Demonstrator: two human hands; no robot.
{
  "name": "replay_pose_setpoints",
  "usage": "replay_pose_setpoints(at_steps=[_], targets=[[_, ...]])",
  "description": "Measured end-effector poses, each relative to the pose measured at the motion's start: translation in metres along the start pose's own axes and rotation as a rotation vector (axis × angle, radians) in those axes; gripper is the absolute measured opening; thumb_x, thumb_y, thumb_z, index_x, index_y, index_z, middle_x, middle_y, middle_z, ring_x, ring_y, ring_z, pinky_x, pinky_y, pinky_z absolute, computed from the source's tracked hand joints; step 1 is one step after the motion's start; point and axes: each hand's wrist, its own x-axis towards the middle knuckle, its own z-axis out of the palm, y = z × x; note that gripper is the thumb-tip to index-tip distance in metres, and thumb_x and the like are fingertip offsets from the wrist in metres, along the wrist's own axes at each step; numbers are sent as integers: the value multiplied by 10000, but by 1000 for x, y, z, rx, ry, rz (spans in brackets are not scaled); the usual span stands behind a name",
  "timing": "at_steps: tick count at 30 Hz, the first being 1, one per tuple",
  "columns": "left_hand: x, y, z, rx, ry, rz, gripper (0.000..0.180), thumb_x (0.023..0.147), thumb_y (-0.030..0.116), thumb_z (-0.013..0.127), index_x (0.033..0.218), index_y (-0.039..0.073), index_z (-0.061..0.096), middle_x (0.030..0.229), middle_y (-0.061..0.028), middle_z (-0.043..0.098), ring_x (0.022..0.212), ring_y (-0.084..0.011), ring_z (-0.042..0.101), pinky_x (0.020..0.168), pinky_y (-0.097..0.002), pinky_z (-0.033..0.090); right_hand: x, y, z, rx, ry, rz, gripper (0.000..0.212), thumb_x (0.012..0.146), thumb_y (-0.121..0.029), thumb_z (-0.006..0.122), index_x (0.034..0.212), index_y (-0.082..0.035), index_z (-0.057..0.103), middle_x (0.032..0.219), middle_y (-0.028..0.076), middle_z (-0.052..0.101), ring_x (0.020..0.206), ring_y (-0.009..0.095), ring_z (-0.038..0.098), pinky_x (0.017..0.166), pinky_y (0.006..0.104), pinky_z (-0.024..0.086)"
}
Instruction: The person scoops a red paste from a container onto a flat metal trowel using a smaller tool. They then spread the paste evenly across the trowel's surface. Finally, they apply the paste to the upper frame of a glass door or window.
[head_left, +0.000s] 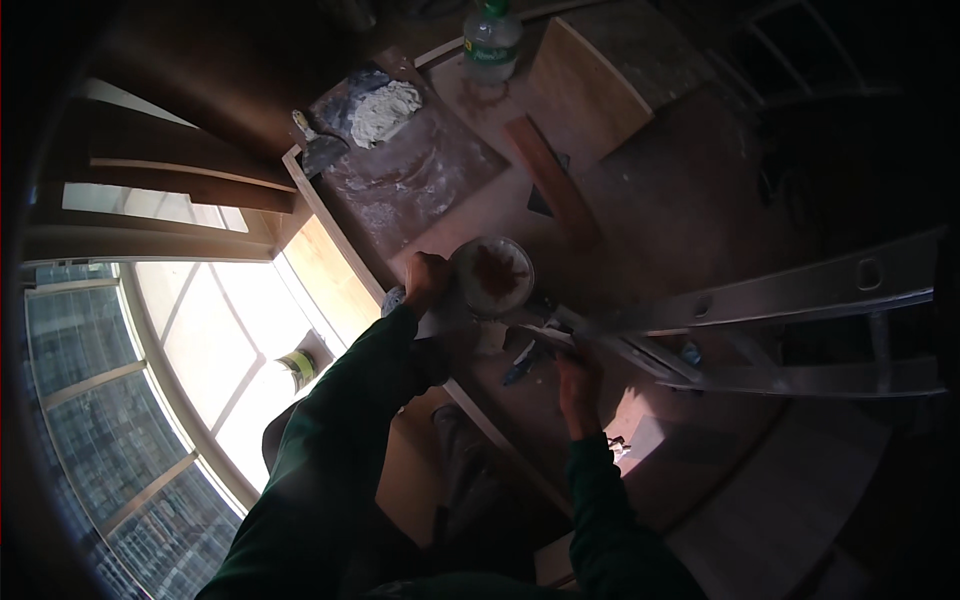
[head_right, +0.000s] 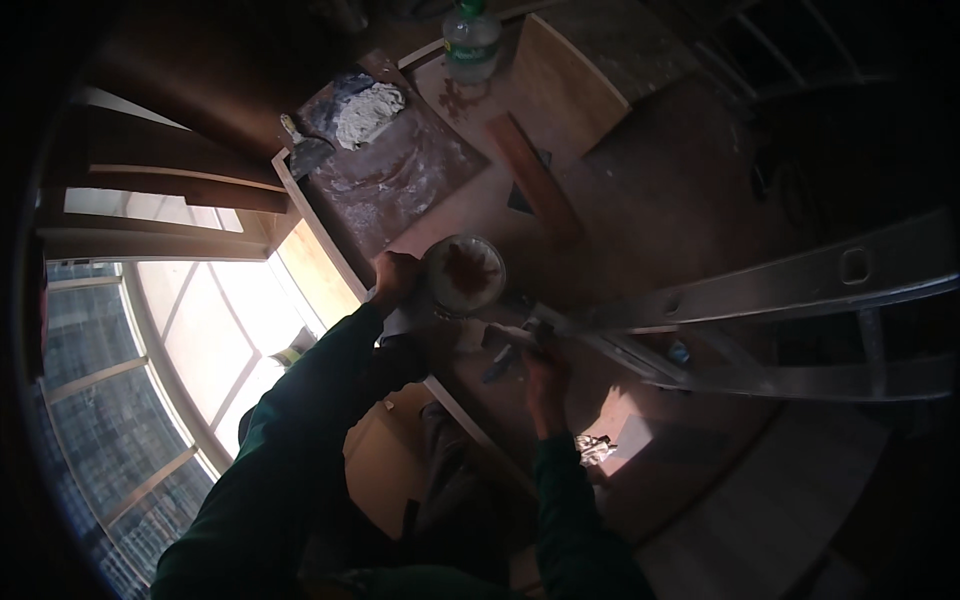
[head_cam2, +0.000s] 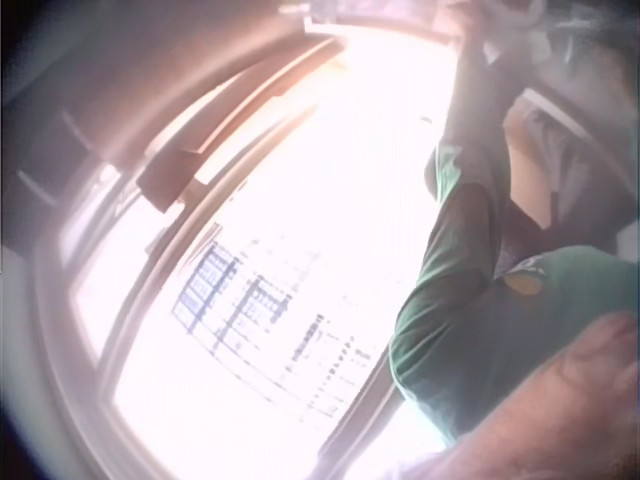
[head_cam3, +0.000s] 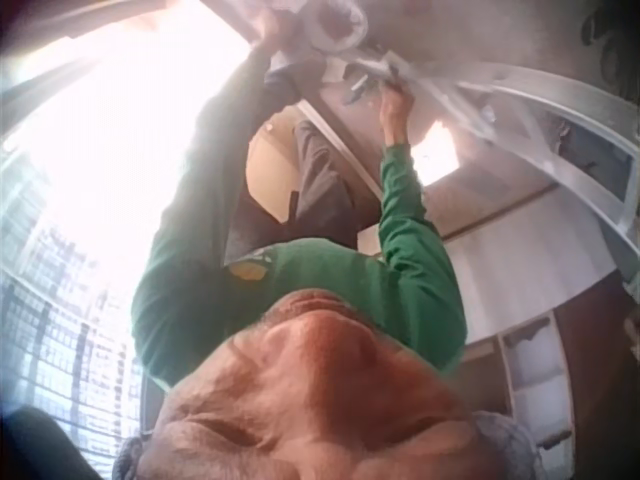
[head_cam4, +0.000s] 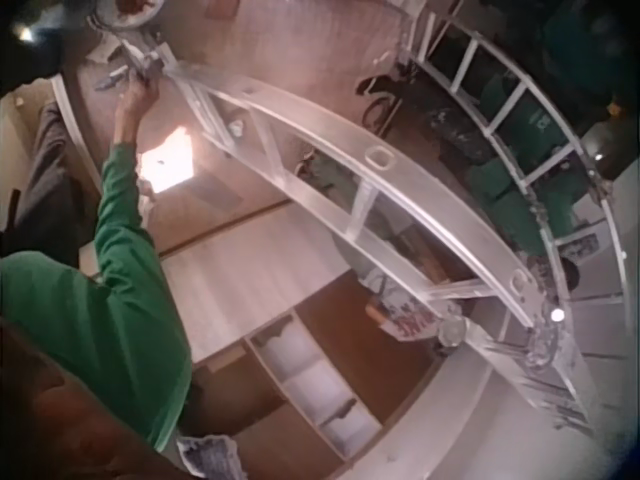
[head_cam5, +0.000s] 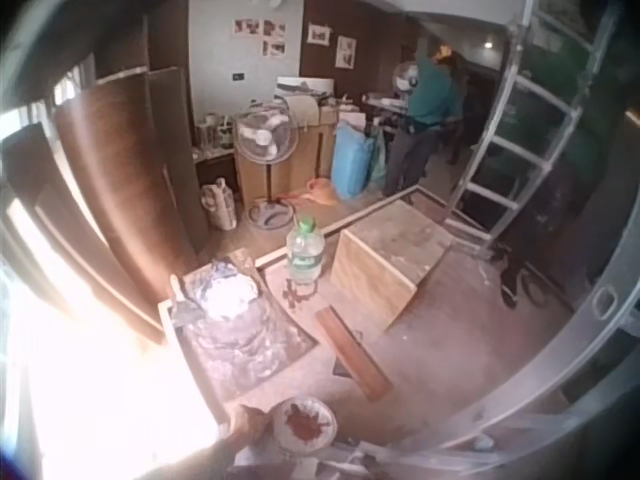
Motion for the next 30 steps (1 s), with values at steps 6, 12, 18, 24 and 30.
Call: replay_pose_setpoints(at_steps=[6,12,18,24,30], targets=[[-19,25,-41,-432,-50,-480,206,780,219,681,843,28,726,814,-159,691,765,-332,673,710,-400,530,-17,-36,8,236,-92,51,333,825,80,561,1151,14,590,1063,79,620,995,173,595,871,315,478],[-37,3,-90,-759,-19,-1012,536,894,402,571,1135,-77,558,1103,-288,609,1039,-393,605,869,-443,474,-41,-74,33,257,-130,42,294,826,88,553,1088,-42,579,1040,85,623,1014,219,603,915,404,481],[-104,7,-163,-1354,183,-370,287,928,222,547,1020,-50,561,893,-154,605,812,-234,595,702,-341,495,-80,-130,69,422,-110,-32,254,835,83,588,1041,-66,580,1048,73,619,1002,190,592,870,376,461],[-164,64,-292,-1322,18,-394,202,928,118,539,1033,-39,611,902,-119,624,856,-162,623,659,-297,531,-140,-233,106,251,-159,-227,241,837,54,615,1047,-57,577,1047,64,613,1008,185,585,873,371,459],[-202,156,-420,-1727,271,-348,332,924,162,484,1183,-40,531,1038,-132,618,899,-235,656,654,-377,571,-203,-310,136,139,-137,-414,327,833,26,637,1149,-8,559,1095,85,613,998,181,595,881,318,465]])
